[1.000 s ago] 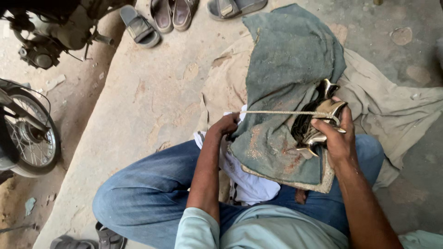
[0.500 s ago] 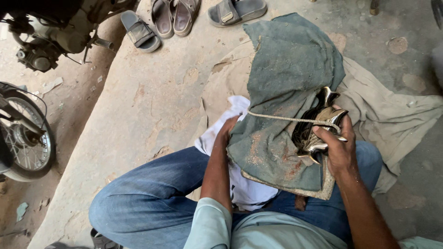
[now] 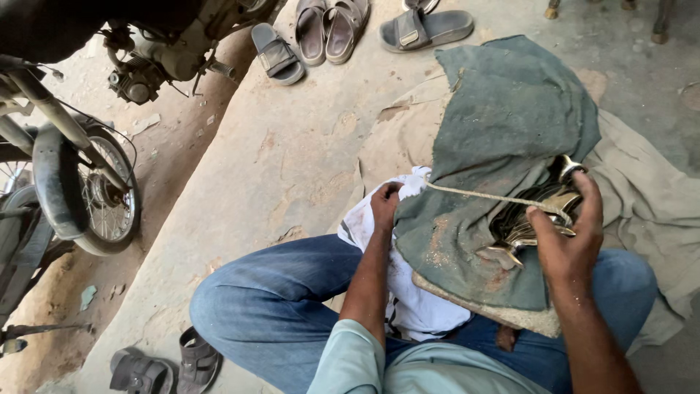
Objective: The person uses a hammer and chisel to shape a small metal object secured on a padded block. They repeatedly strike the chisel to refine the object's edges and surface, occasionally repositioning the item and wiping away debris.
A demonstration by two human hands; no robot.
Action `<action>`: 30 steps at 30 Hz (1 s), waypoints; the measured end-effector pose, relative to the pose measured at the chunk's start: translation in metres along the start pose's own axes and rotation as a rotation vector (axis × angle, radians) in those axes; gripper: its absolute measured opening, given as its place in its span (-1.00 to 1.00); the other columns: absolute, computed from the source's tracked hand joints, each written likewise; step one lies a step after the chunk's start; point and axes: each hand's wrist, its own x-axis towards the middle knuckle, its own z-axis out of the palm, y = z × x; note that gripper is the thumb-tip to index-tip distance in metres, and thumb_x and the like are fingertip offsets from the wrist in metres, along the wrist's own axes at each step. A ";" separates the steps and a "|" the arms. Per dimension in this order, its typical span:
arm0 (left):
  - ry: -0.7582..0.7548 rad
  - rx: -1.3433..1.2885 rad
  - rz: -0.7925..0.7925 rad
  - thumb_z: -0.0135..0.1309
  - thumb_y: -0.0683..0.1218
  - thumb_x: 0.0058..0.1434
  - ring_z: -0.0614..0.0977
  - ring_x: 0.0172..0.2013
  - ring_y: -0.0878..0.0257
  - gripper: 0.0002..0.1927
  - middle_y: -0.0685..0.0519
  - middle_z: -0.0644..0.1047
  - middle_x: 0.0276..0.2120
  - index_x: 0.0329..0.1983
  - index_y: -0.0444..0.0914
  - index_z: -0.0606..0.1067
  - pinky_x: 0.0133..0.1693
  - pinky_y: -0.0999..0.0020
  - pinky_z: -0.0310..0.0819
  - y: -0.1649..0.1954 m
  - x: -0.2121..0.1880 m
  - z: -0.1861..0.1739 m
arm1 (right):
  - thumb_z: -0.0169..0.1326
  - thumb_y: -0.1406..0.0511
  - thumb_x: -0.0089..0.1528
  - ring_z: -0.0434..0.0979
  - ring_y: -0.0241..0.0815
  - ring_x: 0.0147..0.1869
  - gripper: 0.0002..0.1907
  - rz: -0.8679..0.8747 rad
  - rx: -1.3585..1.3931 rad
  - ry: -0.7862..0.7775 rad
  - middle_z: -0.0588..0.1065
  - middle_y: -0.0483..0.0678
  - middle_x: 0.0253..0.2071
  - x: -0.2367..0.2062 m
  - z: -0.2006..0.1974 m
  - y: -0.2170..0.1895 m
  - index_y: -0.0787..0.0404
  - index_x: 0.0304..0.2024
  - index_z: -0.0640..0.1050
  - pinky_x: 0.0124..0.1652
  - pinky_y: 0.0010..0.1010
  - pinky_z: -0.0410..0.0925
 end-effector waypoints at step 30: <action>-0.809 0.464 -0.213 0.32 -0.07 0.25 0.46 -0.46 0.33 -0.82 0.08 0.60 -0.47 -0.24 -0.30 0.71 -0.38 0.31 0.32 0.034 0.052 0.017 | 0.22 0.50 0.16 0.39 0.02 0.44 -0.63 0.162 0.092 -0.017 0.22 0.11 0.41 0.002 0.011 -0.002 0.17 0.02 0.61 0.27 -0.31 0.38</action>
